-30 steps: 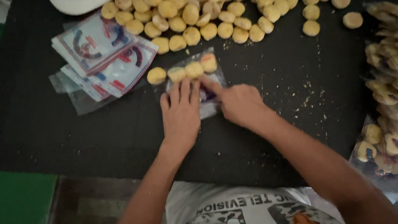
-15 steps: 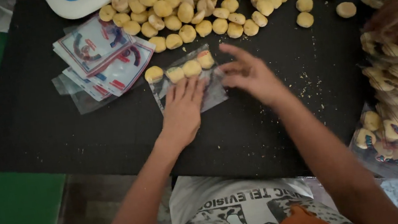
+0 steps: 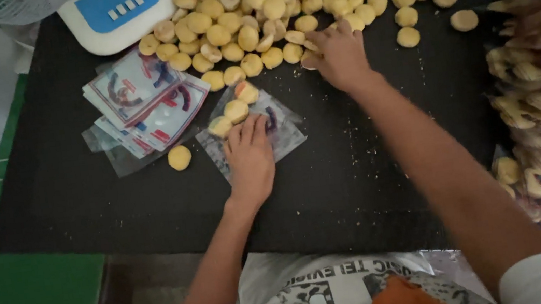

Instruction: Packing small round pastries into individual plastic bags at a packaging station.

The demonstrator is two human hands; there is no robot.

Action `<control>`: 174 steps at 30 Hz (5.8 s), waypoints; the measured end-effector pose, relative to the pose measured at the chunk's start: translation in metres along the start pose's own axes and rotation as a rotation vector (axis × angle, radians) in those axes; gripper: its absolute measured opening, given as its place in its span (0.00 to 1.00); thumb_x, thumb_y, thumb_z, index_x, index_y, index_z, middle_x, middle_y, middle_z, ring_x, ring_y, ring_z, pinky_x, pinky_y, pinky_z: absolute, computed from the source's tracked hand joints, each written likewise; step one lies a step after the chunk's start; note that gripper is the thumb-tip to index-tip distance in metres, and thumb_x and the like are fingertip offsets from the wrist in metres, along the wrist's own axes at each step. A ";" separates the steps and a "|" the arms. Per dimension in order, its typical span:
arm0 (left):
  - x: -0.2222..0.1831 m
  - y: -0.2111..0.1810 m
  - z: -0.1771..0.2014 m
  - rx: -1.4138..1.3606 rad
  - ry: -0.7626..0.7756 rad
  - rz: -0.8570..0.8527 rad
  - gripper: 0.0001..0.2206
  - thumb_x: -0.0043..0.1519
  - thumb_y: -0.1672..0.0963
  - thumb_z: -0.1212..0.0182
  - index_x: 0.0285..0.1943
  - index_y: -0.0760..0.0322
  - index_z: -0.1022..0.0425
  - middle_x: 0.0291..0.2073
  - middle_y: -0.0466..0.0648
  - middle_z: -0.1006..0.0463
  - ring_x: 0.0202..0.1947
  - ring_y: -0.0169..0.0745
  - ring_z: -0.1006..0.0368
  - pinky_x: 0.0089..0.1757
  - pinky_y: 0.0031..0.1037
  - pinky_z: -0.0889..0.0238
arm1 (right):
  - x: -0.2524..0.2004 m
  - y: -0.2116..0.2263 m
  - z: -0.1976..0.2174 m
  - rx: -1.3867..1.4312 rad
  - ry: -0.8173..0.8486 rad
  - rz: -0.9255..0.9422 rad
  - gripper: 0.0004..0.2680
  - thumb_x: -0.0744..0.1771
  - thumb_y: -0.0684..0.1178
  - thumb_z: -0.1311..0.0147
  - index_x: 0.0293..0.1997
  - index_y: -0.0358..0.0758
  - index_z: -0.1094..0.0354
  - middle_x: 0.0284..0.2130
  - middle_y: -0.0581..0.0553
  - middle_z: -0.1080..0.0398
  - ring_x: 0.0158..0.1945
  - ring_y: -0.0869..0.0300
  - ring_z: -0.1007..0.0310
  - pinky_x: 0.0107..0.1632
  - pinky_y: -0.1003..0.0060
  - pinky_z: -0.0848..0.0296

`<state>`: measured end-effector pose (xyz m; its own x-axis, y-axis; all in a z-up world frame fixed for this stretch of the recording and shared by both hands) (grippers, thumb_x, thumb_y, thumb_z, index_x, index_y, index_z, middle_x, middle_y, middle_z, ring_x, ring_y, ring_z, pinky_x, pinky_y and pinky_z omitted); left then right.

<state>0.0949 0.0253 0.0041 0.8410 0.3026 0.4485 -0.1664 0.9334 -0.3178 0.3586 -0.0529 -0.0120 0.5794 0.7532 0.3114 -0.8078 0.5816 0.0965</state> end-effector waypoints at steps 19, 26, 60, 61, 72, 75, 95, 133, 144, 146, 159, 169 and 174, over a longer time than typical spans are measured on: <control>0.000 0.012 -0.012 -0.247 0.034 0.292 0.16 0.71 0.51 0.60 0.65 0.51 0.35 0.60 0.41 0.33 0.54 0.41 0.42 0.50 0.39 0.50 | -0.133 0.117 0.098 0.432 -0.164 0.065 0.12 0.65 0.44 0.42 0.54 0.45 0.30 0.45 0.45 0.33 0.42 0.49 0.26 0.39 0.58 0.25; 0.005 -0.002 0.009 -0.214 -0.067 0.201 0.15 0.71 0.52 0.57 0.63 0.57 0.34 0.55 0.48 0.30 0.53 0.42 0.40 0.47 0.38 0.50 | -0.139 0.124 0.091 0.363 -0.278 0.240 0.11 0.67 0.43 0.44 0.54 0.38 0.30 0.45 0.37 0.32 0.43 0.44 0.27 0.39 0.55 0.26; 0.007 -0.021 0.026 0.100 -0.053 -0.092 0.19 0.67 0.53 0.49 0.67 0.57 0.40 0.52 0.44 0.32 0.59 0.42 0.42 0.53 0.41 0.52 | -0.137 0.058 0.072 0.167 -0.091 -0.114 0.13 0.63 0.51 0.40 0.51 0.46 0.32 0.40 0.48 0.37 0.47 0.50 0.35 0.47 0.55 0.33; 0.007 -0.018 0.022 0.077 -0.060 -0.094 0.19 0.68 0.52 0.49 0.67 0.57 0.39 0.53 0.45 0.31 0.60 0.42 0.41 0.54 0.41 0.52 | -0.136 0.057 0.070 0.203 -0.086 -0.110 0.12 0.63 0.51 0.40 0.50 0.45 0.32 0.41 0.46 0.36 0.48 0.49 0.35 0.47 0.55 0.33; 0.004 -0.003 0.013 -0.139 0.040 -0.116 0.20 0.69 0.55 0.52 0.71 0.61 0.43 0.61 0.51 0.33 0.65 0.49 0.44 0.57 0.42 0.51 | -0.128 0.134 0.063 0.246 -0.144 0.097 0.16 0.62 0.57 0.37 0.46 0.41 0.35 0.37 0.47 0.34 0.44 0.51 0.32 0.46 0.57 0.32; 0.002 -0.005 0.016 -0.250 0.075 -0.129 0.20 0.69 0.56 0.51 0.70 0.63 0.41 0.60 0.55 0.33 0.65 0.55 0.44 0.59 0.46 0.52 | -0.128 0.131 0.048 0.205 -0.078 0.072 0.18 0.63 0.63 0.41 0.47 0.42 0.37 0.34 0.48 0.35 0.43 0.54 0.31 0.48 0.58 0.32; 0.016 -0.003 0.010 0.061 -0.064 -0.225 0.24 0.64 0.48 0.44 0.68 0.56 0.38 0.54 0.43 0.30 0.59 0.39 0.41 0.52 0.38 0.52 | -0.095 0.122 0.049 0.570 -0.038 -0.092 0.04 0.65 0.46 0.42 0.41 0.44 0.32 0.29 0.44 0.30 0.35 0.43 0.27 0.40 0.52 0.30; 0.014 0.018 0.035 -0.105 0.104 0.116 0.23 0.60 0.53 0.42 0.65 0.54 0.38 0.53 0.49 0.38 0.53 0.54 0.45 0.46 0.50 0.50 | -0.101 0.148 0.060 0.100 -0.147 0.124 0.09 0.61 0.42 0.45 0.43 0.40 0.37 0.36 0.43 0.39 0.42 0.44 0.36 0.40 0.53 0.35; 0.030 0.007 0.018 -0.082 0.049 -0.014 0.19 0.60 0.57 0.40 0.61 0.59 0.36 0.53 0.46 0.35 0.53 0.47 0.43 0.49 0.44 0.56 | -0.105 0.125 0.050 0.461 -0.008 -0.078 0.13 0.63 0.37 0.48 0.50 0.39 0.42 0.49 0.39 0.43 0.52 0.34 0.35 0.43 0.44 0.28; 0.035 -0.003 0.037 -0.066 0.032 0.004 0.11 0.66 0.58 0.42 0.57 0.59 0.31 0.50 0.51 0.32 0.52 0.51 0.39 0.49 0.43 0.51 | -0.106 0.133 0.050 0.199 -0.106 0.025 0.12 0.62 0.39 0.47 0.49 0.34 0.39 0.49 0.33 0.40 0.52 0.35 0.35 0.46 0.47 0.30; 0.005 0.054 0.006 -0.253 0.084 0.128 0.22 0.58 0.58 0.38 0.62 0.59 0.38 0.45 0.52 0.34 0.49 0.65 0.34 0.44 0.46 0.37 | -0.082 0.189 0.064 -0.035 -0.190 0.276 0.23 0.59 0.55 0.43 0.61 0.51 0.39 0.51 0.48 0.36 0.57 0.48 0.41 0.51 0.47 0.43; 0.004 0.028 0.018 -0.176 -0.007 0.021 0.02 0.61 0.62 0.46 0.41 0.66 0.32 0.26 0.53 0.35 0.28 0.55 0.35 0.32 0.33 0.41 | -0.059 0.173 0.033 0.082 -0.287 0.266 0.15 0.59 0.57 0.39 0.46 0.48 0.34 0.43 0.52 0.35 0.50 0.52 0.41 0.48 0.55 0.46; 0.004 0.014 0.022 -0.143 0.021 0.008 0.04 0.57 0.63 0.43 0.37 0.65 0.33 0.23 0.50 0.38 0.24 0.53 0.37 0.29 0.30 0.44 | -0.057 0.167 0.035 0.064 -0.179 0.250 0.15 0.59 0.60 0.41 0.45 0.49 0.35 0.46 0.51 0.35 0.53 0.53 0.42 0.51 0.55 0.44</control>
<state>0.0843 0.0432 0.0196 0.8509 0.3046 0.4281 -0.0998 0.8936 -0.4375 0.1870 -0.0098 0.0189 0.3379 0.8010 0.4942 -0.9314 0.3602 0.0530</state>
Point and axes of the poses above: each hand's wrist, its own x-axis towards the middle knuckle, its own z-axis out of the back of the hand, y = z × x, the point moved 8 cm from there along x, towards the middle knuckle
